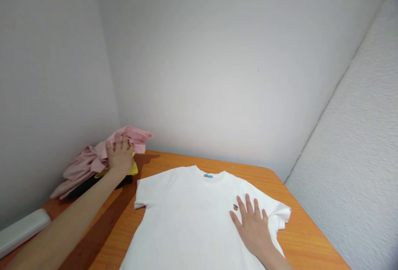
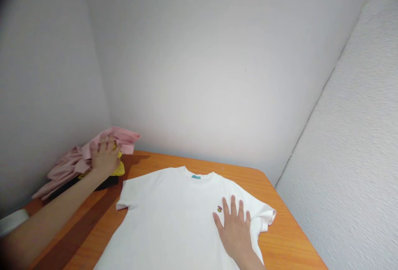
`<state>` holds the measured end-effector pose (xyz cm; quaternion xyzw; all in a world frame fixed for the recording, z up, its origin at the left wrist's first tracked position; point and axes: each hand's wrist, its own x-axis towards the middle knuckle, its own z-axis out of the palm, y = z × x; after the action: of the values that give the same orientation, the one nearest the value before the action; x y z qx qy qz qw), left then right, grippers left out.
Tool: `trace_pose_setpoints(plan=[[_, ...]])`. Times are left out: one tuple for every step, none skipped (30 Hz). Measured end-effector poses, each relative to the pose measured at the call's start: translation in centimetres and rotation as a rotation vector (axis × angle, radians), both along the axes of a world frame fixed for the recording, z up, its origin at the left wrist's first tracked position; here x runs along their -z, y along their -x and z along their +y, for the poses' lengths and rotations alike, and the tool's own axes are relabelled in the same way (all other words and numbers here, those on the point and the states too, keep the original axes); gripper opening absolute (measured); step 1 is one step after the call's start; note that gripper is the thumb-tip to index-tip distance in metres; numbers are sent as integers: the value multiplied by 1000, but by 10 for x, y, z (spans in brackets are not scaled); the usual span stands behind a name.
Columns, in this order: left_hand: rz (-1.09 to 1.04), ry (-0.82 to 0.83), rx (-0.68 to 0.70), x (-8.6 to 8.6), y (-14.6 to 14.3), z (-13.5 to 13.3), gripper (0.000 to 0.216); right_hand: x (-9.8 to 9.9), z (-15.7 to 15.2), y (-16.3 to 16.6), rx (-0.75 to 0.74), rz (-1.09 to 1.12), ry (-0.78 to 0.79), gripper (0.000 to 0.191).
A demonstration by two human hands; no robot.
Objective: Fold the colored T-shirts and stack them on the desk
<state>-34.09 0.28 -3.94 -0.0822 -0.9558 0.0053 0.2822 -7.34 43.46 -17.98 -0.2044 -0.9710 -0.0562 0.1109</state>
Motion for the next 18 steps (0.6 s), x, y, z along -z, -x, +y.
trace_pose_setpoints(plan=[[-39,-79,-109,-5,0,-10,55,2,1,0,-3,6,-1,67],[-94,-151,-198,-8,-1,-20,60,3,2,1,-7,11,-3,67],[-154,-207,-261,-11,-2,-30,67,4,3,2,-8,14,-4,68],[-207,-243,-294,-13,-6,-38,73,4,3,2,-8,12,-4,68],[-241,-249,-291,-14,-10,-43,77,2,3,3,-5,5,-3,68],[-235,-225,-265,-14,-16,-46,78,0,2,3,-3,-5,1,67],[-195,-201,-247,-14,-23,-44,78,-4,1,2,0,-18,7,67],[-120,-174,-233,-12,-31,-40,79,-8,-1,1,0,-31,18,67],[-19,-144,-215,-9,-39,-32,79,-12,-3,0,-1,-42,32,67],[80,-110,-169,-5,-48,-21,77,-17,-6,-1,-5,-50,51,67],[150,-77,-91,1,-56,-9,74,-21,-8,-2,-11,-53,72,67],[164,-45,16,10,-64,4,69,-25,-9,-3,-16,-52,95,68],[117,-11,138,20,-72,18,63,-28,-10,-4,-23,-46,118,67],[23,20,254,31,-78,30,56,-32,-9,-5,-35,-38,142,65],[-90,41,342,44,-83,42,51,-35,-7,-6,-49,-28,164,63],[-196,55,398,57,-86,51,50,-38,-4,-7,-59,-14,181,60],[-276,64,431,70,-86,58,50,-43,2,-9,-56,5,188,56],[-326,67,449,81,-85,63,52,-47,9,-11,-38,27,185,52]])
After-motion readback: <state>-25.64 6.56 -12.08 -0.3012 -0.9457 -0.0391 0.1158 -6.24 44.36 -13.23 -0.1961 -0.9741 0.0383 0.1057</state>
